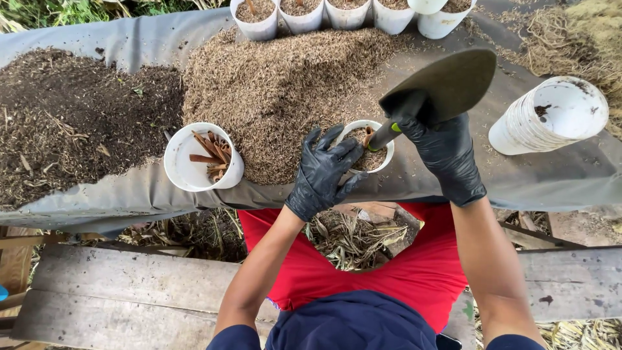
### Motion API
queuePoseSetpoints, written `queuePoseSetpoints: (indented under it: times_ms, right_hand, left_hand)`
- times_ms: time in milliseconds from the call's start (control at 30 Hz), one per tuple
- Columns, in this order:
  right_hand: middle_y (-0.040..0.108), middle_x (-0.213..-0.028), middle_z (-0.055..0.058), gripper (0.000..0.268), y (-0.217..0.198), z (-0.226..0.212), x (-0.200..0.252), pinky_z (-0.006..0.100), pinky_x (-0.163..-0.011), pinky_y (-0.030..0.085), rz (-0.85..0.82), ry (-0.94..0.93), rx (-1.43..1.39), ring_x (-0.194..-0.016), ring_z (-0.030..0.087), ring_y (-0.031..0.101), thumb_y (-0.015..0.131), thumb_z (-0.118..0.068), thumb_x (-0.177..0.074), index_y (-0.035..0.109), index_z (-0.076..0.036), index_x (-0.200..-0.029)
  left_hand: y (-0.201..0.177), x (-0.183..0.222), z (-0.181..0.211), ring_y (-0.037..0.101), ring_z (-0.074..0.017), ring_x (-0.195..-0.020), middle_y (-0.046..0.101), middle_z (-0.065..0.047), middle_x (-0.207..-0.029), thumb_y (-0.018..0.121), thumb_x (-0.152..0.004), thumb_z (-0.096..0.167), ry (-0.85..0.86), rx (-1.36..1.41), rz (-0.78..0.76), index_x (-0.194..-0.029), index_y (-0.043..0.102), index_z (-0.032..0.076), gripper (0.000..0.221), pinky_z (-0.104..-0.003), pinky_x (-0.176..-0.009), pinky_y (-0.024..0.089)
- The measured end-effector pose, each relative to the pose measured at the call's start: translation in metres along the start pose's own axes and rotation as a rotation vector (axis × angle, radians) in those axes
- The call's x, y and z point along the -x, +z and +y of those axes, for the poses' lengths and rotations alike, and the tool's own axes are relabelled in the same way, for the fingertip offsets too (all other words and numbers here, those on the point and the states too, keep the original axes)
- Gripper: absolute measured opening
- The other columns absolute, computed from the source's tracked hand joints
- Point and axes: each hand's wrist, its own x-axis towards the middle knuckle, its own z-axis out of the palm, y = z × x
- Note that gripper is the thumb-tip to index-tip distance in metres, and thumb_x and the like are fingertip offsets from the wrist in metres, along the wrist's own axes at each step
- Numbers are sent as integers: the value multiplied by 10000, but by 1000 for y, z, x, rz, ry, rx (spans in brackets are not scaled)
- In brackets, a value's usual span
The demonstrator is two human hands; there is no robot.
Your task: Filling plastic cups with soil using a hand trowel and planting plant cuttings into the cups.
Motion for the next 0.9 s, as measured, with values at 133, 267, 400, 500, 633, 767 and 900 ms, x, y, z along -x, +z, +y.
queuePoseSetpoints:
  times_ms: [133, 267, 400, 500, 633, 767, 900]
  right_hand:
    - [642, -1181, 203, 534, -3, -1, 8, 575, -1016, 527, 9, 41, -9, -1181, 332, 621, 805, 144, -860, 573, 52, -1332]
    - [665, -1174, 292, 505, 1, -8, 7, 635, -939, 540, -1, 5, 56, -1128, 445, 649, 816, 114, -848, 581, 72, -1294]
    - [664, -1165, 265, 510, -6, 5, 8, 601, -970, 548, 16, 26, 28, -1135, 408, 654, 802, 148, -847, 572, 71, -1296]
    - [676, -1154, 237, 454, -4, 1, 9, 588, -968, 539, 23, 43, 26, -1152, 355, 644, 785, 120, -891, 590, 59, -1296]
    - [687, -1128, 238, 488, 8, -24, 12, 590, -939, 576, 35, 43, 26, -1100, 422, 677, 805, 136, -854, 593, 57, -1287]
    - [702, -1095, 195, 462, -5, -8, 39, 539, -944, 581, 71, 108, 53, -1063, 326, 697, 814, 121, -850, 626, 31, -1262]
    - [698, -1106, 228, 463, -5, -12, 41, 550, -919, 578, 52, 108, 97, -1072, 355, 686, 809, 133, -850, 618, 59, -1265]
  left_hand:
    - [-4, 3, 5, 421, -367, -1448, 657, -72, -1325, 486, -992, 561, -14, 19, -4, -1371, 617, 199, 540, -654, -1182, 175]
    - [-15, -5, 17, 447, -362, -1432, 671, -82, -1314, 465, -1023, 551, -46, 36, -14, -1325, 664, 174, 523, -638, -1189, 207]
    - [-11, -2, 16, 425, -355, -1446, 670, -68, -1308, 507, -981, 615, -58, 23, -19, -1294, 675, 190, 554, -646, -1198, 166]
    - [-8, -3, 16, 430, -362, -1445, 674, -80, -1301, 489, -998, 565, -41, 27, -16, -1298, 670, 173, 526, -654, -1203, 168]
    - [-8, 1, 20, 456, -333, -1427, 655, -50, -1312, 560, -973, 535, -64, 32, 15, -1319, 654, 192, 496, -626, -1201, 204]
    - [1, 13, 18, 548, -305, -1350, 679, -24, -1273, 667, -923, 440, -54, 20, 57, -1291, 679, 212, 433, -611, -1174, 264]
    - [-1, 9, 19, 595, -271, -1293, 689, -8, -1242, 706, -909, 359, -56, -7, 96, -1274, 685, 229, 388, -592, -1160, 308]
